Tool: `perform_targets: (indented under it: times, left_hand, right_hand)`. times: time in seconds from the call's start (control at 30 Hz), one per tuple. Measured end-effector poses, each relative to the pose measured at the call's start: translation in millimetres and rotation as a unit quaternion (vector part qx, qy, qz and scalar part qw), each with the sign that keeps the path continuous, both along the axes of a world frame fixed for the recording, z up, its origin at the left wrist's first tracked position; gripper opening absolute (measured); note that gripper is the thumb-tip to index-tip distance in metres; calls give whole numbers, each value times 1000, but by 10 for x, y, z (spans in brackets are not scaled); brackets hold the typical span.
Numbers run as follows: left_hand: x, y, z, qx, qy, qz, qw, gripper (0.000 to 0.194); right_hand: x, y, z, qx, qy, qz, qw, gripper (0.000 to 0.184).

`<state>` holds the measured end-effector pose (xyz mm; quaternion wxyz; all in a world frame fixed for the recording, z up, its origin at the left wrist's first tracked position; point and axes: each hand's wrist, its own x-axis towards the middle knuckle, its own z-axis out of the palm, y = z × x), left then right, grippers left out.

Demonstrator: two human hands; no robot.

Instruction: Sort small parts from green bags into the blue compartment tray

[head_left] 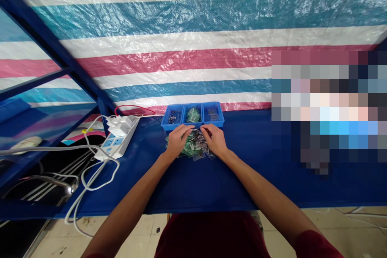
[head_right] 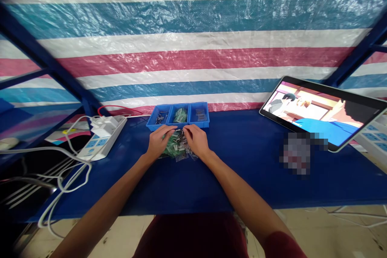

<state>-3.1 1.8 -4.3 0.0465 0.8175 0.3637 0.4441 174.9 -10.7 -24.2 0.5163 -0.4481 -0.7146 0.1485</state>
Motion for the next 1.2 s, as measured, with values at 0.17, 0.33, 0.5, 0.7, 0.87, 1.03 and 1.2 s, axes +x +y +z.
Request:
perform_targets:
  times: [0.17, 0.33, 0.5, 0.7, 0.87, 1.03, 1.2]
  left_hand:
    - [9, -13, -40, -6, -20, 16, 1000, 23]
    - [31, -45, -47, -38, -50, 18, 998, 22]
    - [42, -22, -9, -146, -159, -17, 976, 26]
    - [12, 79, -18, -280, -295, -99, 908, 27]
    - [28, 58, -46, -299, -270, -109, 909, 28]
    - [72, -21, 29, -250, -230, -76, 937, 26]
    - [53, -47, 58, -184, -174, -48, 966, 27]
  right_hand:
    - [-21, -32, 23, 2, -32, 42, 999, 25]
    - [-37, -32, 1, 6, -46, 51, 998, 26]
    - [-21, -29, 5, 15, -28, 27, 999, 30]
    - [-15, -51, 45, 34, 0, 13, 999, 34]
    - [-29, -62, 50, 39, 0, 34, 999, 35]
    - [-31, -57, 38, 30, -24, 37, 999, 40]
    - [-25, -69, 43, 29, -23, 7, 999, 44]
